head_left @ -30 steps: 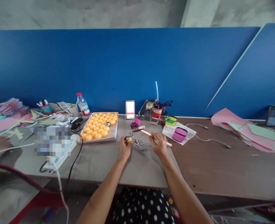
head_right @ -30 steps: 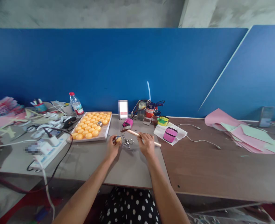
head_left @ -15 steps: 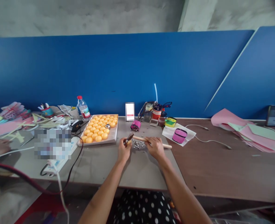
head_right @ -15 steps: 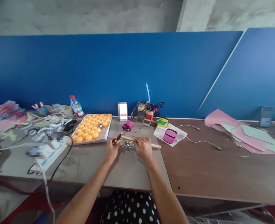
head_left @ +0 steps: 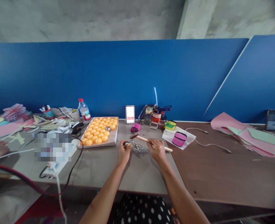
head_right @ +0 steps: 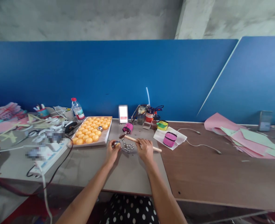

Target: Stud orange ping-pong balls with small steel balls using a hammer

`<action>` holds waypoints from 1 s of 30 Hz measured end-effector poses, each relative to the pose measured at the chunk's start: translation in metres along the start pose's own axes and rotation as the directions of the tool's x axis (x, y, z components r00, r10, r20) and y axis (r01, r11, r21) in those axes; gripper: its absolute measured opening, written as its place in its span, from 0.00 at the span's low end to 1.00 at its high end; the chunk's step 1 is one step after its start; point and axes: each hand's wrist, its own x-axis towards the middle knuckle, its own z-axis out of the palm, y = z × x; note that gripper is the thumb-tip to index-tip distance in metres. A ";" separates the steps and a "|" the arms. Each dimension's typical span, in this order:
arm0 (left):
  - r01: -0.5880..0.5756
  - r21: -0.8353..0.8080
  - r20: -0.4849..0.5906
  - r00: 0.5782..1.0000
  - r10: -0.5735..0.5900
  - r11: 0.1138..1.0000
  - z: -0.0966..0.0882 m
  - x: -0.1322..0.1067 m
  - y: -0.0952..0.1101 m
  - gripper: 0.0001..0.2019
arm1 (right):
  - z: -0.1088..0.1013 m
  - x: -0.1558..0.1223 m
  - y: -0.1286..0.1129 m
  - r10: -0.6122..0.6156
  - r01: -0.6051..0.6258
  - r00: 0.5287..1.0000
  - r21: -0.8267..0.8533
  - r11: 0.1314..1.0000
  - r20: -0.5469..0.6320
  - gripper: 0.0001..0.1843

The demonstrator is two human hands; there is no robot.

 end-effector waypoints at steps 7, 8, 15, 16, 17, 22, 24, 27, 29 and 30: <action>0.128 -0.246 0.003 0.991 -0.132 0.961 0.000 0.005 -0.002 0.20 | 0.000 0.000 -0.001 -0.040 0.036 0.997 -0.054 0.998 -0.072 0.09; 0.140 -0.254 0.010 0.990 -0.142 0.957 0.000 0.006 -0.003 0.20 | 0.000 0.000 -0.001 -0.037 0.032 0.996 -0.060 0.998 -0.080 0.09; 0.186 -0.270 0.016 0.982 -0.189 0.945 -0.001 0.007 -0.004 0.19 | 0.004 -0.003 0.001 -0.024 0.016 0.994 -0.076 0.997 -0.102 0.10; 0.192 -0.286 0.018 0.981 -0.195 0.939 -0.001 0.006 -0.003 0.19 | 0.004 -0.003 0.001 -0.026 0.019 0.995 -0.074 0.997 -0.094 0.10; 0.196 -0.307 0.018 0.980 -0.200 0.931 -0.001 0.006 -0.001 0.19 | 0.004 -0.003 0.001 -0.030 0.024 0.996 -0.072 0.997 -0.087 0.10; 0.227 -0.430 0.016 0.970 -0.244 0.874 0.000 0.004 0.010 0.21 | 0.005 -0.003 -0.005 -0.053 0.047 0.994 -0.059 0.997 -0.101 0.10; 0.248 -0.468 0.027 0.964 -0.266 0.848 0.001 0.004 0.014 0.21 | 0.005 -0.004 -0.010 -0.071 0.066 0.994 -0.061 0.996 -0.083 0.10; 0.298 -0.517 0.072 0.949 -0.306 0.803 0.001 0.003 0.015 0.19 | 0.006 -0.006 -0.018 -0.128 0.129 0.991 -0.056 0.990 0.026 0.09; 0.326 -0.560 0.101 0.940 -0.327 0.762 0.000 0.003 0.015 0.18 | 0.006 -0.006 -0.022 -0.154 0.157 0.986 -0.052 0.986 0.065 0.09; 0.333 -0.583 0.114 0.937 -0.331 0.741 -0.001 0.003 0.015 0.17 | 0.005 -0.006 -0.023 -0.158 0.161 0.986 -0.051 0.986 0.058 0.09</action>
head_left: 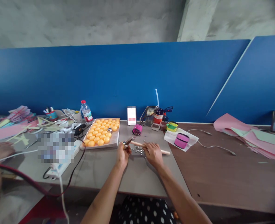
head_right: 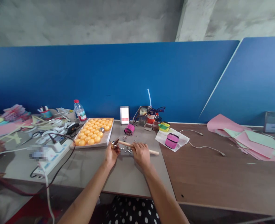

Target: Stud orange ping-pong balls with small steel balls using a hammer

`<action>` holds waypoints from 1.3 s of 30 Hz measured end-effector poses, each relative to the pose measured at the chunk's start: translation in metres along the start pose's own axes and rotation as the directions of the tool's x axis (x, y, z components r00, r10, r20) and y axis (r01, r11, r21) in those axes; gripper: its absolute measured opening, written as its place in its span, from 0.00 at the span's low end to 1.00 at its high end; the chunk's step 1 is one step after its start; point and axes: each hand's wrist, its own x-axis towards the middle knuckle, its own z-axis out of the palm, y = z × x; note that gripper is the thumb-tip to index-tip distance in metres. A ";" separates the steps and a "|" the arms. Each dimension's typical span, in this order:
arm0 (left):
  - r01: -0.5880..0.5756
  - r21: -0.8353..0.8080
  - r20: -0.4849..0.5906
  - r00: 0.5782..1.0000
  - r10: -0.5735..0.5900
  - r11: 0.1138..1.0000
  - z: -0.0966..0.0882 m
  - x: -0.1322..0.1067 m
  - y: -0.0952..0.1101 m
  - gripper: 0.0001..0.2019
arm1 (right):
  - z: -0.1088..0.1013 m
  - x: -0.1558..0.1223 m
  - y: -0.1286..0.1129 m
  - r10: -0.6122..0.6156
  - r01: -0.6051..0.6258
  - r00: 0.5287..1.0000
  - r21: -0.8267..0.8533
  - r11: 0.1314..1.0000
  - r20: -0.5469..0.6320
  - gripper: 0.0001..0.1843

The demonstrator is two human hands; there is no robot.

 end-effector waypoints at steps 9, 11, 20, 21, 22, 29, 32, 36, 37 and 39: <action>0.142 -0.154 0.121 0.985 -0.124 0.978 0.000 -0.006 0.010 0.18 | -0.001 0.001 -0.001 -0.016 0.016 1.000 0.009 1.000 -0.011 0.09; 0.169 -0.189 0.185 0.974 -0.134 0.967 -0.001 -0.007 0.013 0.18 | 0.000 0.000 -0.002 -0.019 0.020 0.999 0.008 1.000 -0.034 0.09; 0.261 -0.207 0.294 0.936 -0.194 0.943 0.000 -0.012 0.018 0.18 | 0.001 -0.001 -0.006 -0.027 0.028 1.000 0.052 0.998 -0.012 0.09; 0.263 -0.215 0.307 0.933 -0.190 0.941 0.000 -0.012 0.018 0.18 | 0.000 -0.001 -0.007 -0.020 0.022 0.999 0.049 0.999 -0.036 0.09; 0.266 -0.222 0.320 0.929 -0.187 0.938 0.000 -0.012 0.019 0.18 | -0.001 0.000 -0.007 -0.006 0.010 0.998 0.048 0.999 -0.064 0.10; 0.283 -0.233 0.336 0.921 -0.196 0.930 -0.003 -0.010 0.019 0.18 | -0.002 0.001 -0.011 -0.043 0.045 0.999 0.054 0.998 -0.027 0.09; 0.262 -0.253 0.318 0.932 -0.176 0.931 -0.003 -0.009 0.020 0.20 | -0.003 0.001 -0.011 -0.028 0.032 0.996 0.055 0.998 -0.082 0.10; 0.253 -0.225 0.283 0.941 -0.185 0.941 -0.002 -0.011 0.021 0.20 | -0.002 0.001 -0.010 -0.016 0.018 0.999 0.071 0.997 -0.038 0.11; 0.256 -0.226 0.279 0.942 -0.189 0.940 -0.002 -0.010 0.022 0.20 | -0.002 0.001 -0.010 -0.025 0.027 1.000 0.066 0.997 -0.018 0.10; 0.257 -0.233 0.276 0.942 -0.189 0.938 -0.003 -0.010 0.021 0.20 | -0.002 0.001 -0.010 -0.038 0.038 0.999 0.052 0.998 -0.015 0.09</action>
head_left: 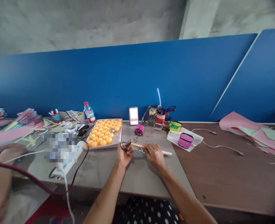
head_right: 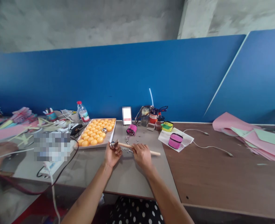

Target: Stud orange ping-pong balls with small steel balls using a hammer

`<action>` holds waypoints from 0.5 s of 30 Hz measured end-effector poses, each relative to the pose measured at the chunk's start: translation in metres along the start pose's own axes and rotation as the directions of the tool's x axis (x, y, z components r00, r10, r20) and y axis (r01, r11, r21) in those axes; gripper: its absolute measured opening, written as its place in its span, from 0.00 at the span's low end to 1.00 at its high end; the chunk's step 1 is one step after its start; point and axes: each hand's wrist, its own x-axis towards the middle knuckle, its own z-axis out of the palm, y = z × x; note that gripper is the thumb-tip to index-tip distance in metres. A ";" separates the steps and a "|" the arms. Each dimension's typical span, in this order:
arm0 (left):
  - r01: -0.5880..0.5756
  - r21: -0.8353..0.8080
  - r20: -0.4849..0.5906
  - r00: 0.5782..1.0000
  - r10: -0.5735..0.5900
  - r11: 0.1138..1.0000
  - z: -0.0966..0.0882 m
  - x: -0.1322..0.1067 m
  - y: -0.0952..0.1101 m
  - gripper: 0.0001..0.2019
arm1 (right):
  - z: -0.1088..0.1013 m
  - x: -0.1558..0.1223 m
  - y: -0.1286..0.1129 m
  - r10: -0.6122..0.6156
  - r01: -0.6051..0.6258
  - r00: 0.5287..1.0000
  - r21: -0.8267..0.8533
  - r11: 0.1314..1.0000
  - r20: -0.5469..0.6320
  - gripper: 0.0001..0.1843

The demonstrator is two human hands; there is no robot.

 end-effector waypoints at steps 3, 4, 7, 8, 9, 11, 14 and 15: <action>-0.005 0.020 0.003 1.000 0.004 1.000 -0.002 0.002 -0.002 0.20 | 0.000 0.000 0.000 0.030 -0.031 0.997 -0.010 0.999 -0.070 0.10; -0.002 0.030 -0.001 1.000 0.002 1.000 -0.003 0.003 -0.003 0.20 | 0.000 0.000 0.000 0.041 -0.042 0.996 -0.009 0.999 -0.080 0.11; 0.017 0.047 -0.014 1.000 -0.016 0.999 -0.004 0.005 -0.005 0.18 | 0.001 -0.001 -0.001 0.032 -0.032 0.999 -0.012 0.999 -0.015 0.10; 0.019 0.048 -0.016 1.000 -0.018 0.999 -0.004 0.005 -0.005 0.17 | 0.002 -0.001 -0.001 0.024 -0.024 1.000 -0.013 1.000 0.011 0.09; 0.019 0.045 -0.015 1.000 -0.018 0.999 -0.004 0.005 -0.006 0.17 | 0.003 -0.001 0.000 0.021 -0.020 1.000 -0.014 1.000 0.024 0.09; 0.020 0.039 -0.011 1.000 -0.020 0.999 -0.004 0.005 -0.005 0.17 | 0.005 -0.001 0.002 0.038 -0.038 0.999 -0.015 0.999 -0.002 0.09; 0.020 0.032 -0.025 1.000 -0.019 0.999 -0.005 0.004 -0.004 0.18 | 0.005 -0.001 0.008 0.080 -0.082 0.994 -0.026 0.996 -0.080 0.11; 0.015 0.032 -0.036 0.999 -0.014 0.999 -0.005 0.005 -0.004 0.18 | 0.004 0.000 0.010 0.090 -0.094 0.991 -0.035 0.995 -0.101 0.12</action>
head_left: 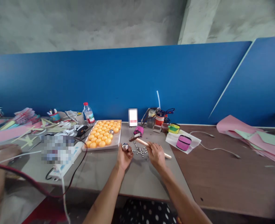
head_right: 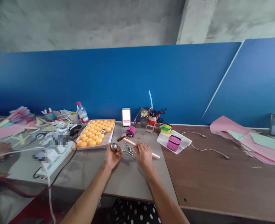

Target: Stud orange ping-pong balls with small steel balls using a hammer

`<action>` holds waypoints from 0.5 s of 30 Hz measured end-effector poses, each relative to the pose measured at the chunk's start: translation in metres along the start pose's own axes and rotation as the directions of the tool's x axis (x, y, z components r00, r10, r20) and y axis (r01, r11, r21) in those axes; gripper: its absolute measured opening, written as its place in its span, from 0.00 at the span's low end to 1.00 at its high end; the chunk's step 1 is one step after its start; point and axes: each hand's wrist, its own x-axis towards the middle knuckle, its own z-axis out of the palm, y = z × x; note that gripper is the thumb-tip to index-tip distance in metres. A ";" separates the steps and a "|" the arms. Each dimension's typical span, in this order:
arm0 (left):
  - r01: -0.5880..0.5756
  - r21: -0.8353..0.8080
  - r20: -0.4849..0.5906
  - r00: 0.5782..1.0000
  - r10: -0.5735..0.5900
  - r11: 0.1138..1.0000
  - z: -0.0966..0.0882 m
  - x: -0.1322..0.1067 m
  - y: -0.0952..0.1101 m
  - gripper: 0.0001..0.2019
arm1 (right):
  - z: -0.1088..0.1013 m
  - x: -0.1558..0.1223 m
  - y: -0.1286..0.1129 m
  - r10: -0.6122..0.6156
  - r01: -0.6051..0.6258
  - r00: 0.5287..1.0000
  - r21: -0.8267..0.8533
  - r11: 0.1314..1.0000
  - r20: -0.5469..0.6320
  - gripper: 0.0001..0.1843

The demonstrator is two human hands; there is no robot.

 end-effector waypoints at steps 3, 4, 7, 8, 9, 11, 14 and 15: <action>-0.003 -0.013 -0.001 1.000 0.003 1.000 -0.001 0.001 0.001 0.17 | -0.002 0.001 0.004 0.010 -0.010 1.000 -0.030 0.999 -0.027 0.13; -0.002 -0.019 0.002 1.000 0.002 1.000 -0.001 0.001 0.001 0.17 | -0.003 0.001 0.005 0.012 -0.013 0.999 -0.035 0.999 -0.029 0.14; 0.000 -0.026 0.000 1.000 0.000 1.000 0.000 0.001 0.001 0.17 | -0.007 0.003 0.004 0.042 -0.042 0.999 -0.025 0.999 -0.032 0.16; -0.001 -0.026 -0.001 1.000 0.001 1.000 0.000 0.001 0.001 0.17 | -0.009 0.004 0.004 0.059 -0.059 0.998 -0.018 0.998 -0.028 0.15; -0.004 -0.025 -0.001 1.000 0.004 1.000 0.000 0.001 0.001 0.17 | -0.010 0.004 0.004 0.077 -0.077 0.997 -0.012 0.997 -0.018 0.15; -0.008 -0.024 -0.002 1.000 0.008 1.000 0.000 0.001 0.000 0.17 | -0.012 0.006 0.004 0.110 -0.110 0.994 -0.016 0.994 0.022 0.13; -0.008 -0.015 -0.011 1.000 0.007 1.000 0.001 0.001 0.000 0.17 | -0.011 0.005 0.004 0.155 -0.150 0.982 -0.056 0.987 0.109 0.10; -0.006 -0.009 -0.019 1.000 0.006 1.000 0.001 0.001 0.000 0.17 | -0.010 0.004 0.004 0.168 -0.159 0.976 -0.073 0.985 0.140 0.10</action>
